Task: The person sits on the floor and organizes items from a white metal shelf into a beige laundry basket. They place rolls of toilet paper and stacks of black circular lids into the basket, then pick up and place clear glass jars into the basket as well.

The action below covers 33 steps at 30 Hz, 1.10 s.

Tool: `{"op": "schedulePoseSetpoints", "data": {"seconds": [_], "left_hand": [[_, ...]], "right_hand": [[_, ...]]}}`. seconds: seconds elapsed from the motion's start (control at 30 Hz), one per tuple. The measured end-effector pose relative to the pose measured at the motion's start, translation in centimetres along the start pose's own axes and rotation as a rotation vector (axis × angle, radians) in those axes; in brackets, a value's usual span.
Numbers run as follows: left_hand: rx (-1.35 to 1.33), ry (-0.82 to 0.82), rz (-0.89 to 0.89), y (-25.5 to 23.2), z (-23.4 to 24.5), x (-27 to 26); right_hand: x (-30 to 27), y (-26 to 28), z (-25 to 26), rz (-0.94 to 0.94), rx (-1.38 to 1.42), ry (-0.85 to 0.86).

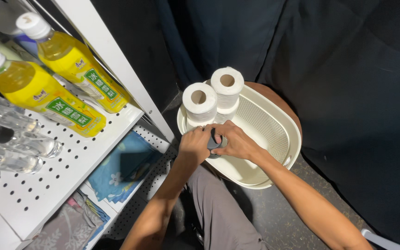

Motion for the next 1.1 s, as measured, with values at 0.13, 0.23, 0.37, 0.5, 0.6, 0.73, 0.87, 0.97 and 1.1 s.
{"op": "schedulePoseSetpoints", "data": {"seconds": [0.13,0.23,0.37,0.5,0.6,0.73,0.87,0.97,1.1], "left_hand": [[0.073,0.039,0.043,0.2,-2.1,1.2],[0.062,0.012,0.048,0.2,-2.6,0.6],[0.110,-0.270,-0.023,-0.6,0.6,-2.8],[0.061,-0.529,-0.091,-1.7,6.7,-8.7],[0.099,-0.784,-0.149,-1.8,10.6,-13.8],[-0.050,-0.915,-0.121,0.4,14.0,-20.6],[-0.068,-0.964,0.056,4.2,16.0,-27.9],[0.000,-0.978,0.240,7.6,16.1,-33.7],[-0.011,-1.048,0.418,12.7,15.7,-40.9]], "right_hand": [[0.4,-1.0,-0.5,-0.018,-0.035,0.040],[0.0,-0.6,-0.3,-0.035,-0.015,0.065],[-0.3,1.7,1.3,-0.005,-0.054,0.046],[-0.6,7.2,3.6,0.122,-0.073,-0.104],[-0.4,11.6,3.5,0.362,-0.076,-0.196],[0.1,19.5,0.7,0.605,0.037,-0.187],[1.0,26.3,-4.5,0.788,0.173,-0.093],[1.1,31.9,-8.6,0.858,0.244,0.022],[2.0,36.9,-15.1,0.929,0.300,0.165]]}}
Point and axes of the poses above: each hand's wrist, its own x-axis towards the middle knuckle, its own z-axis out of the back of the hand, y = z × x, the point moved 4 cm from there along x, towards the middle knuckle, and after that the axes turned 2 degrees about -y, right-handed, at the moved point
